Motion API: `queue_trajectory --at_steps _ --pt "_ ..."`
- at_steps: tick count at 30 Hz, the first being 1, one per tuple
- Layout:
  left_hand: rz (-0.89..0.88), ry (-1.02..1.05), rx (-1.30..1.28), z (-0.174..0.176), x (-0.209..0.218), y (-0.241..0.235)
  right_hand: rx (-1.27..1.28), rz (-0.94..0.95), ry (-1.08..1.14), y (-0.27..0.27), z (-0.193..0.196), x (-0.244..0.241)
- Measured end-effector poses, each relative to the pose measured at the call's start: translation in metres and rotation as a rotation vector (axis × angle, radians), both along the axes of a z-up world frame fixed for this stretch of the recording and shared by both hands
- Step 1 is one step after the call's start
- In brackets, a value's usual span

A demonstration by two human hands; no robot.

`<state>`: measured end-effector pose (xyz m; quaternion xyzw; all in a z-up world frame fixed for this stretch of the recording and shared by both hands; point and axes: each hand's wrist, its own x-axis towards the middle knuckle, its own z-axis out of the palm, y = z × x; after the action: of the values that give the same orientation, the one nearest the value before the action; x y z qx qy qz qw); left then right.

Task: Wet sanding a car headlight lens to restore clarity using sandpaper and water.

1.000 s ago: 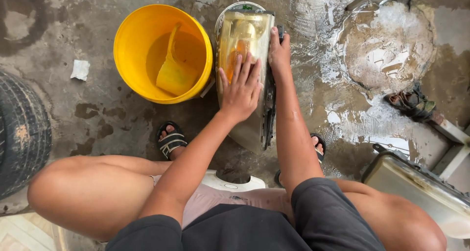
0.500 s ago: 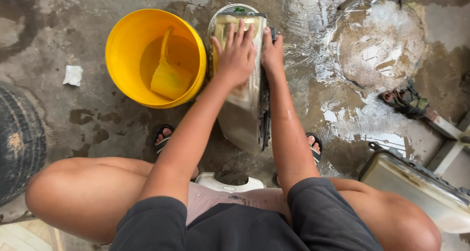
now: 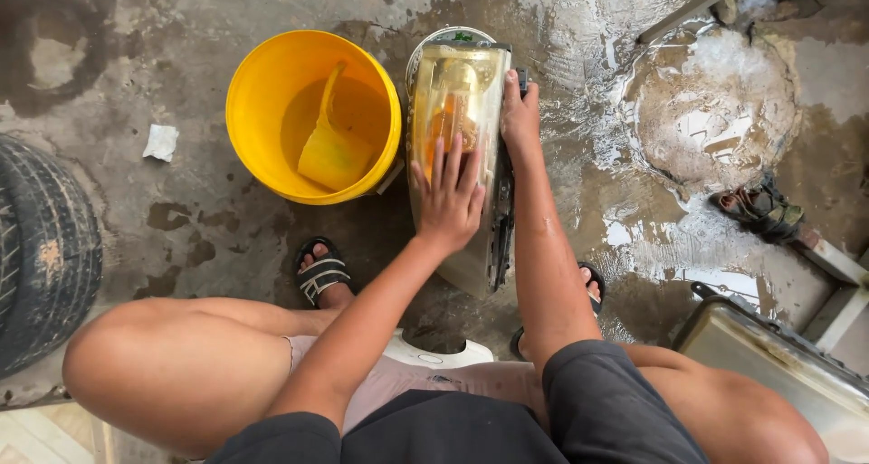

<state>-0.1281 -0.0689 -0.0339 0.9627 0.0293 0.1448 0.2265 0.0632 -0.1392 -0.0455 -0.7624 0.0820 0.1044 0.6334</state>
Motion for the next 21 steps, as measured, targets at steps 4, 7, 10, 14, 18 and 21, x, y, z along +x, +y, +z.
queue_trajectory --at_steps 4,7,10,14,18,21 --pt "-0.005 0.236 0.003 0.071 0.066 0.018 -0.034 0.012 0.004 -0.007 -0.018 0.005" --pt "-0.042 0.497 0.12 0.088 0.131 0.041 0.041 0.046 -0.055 -0.005 0.015 -0.001" --pt "-0.004 0.553 0.076 0.072 0.159 0.048 0.044 0.036 -0.057 -0.006 0.011 0.001" --pt "0.009 0.464 0.114 0.082 0.137 0.044 -0.032 0.044 0.028 0.0 0.024 0.004" --pt "0.02 0.145 0.104 0.05 0.076 0.032 0.028 0.034 -0.024 -0.003 0.013 0.002" --pt "0.027 0.042 0.082 0.041 0.021 0.014 0.005 0.045 0.046 -0.001 0.033 -0.005"
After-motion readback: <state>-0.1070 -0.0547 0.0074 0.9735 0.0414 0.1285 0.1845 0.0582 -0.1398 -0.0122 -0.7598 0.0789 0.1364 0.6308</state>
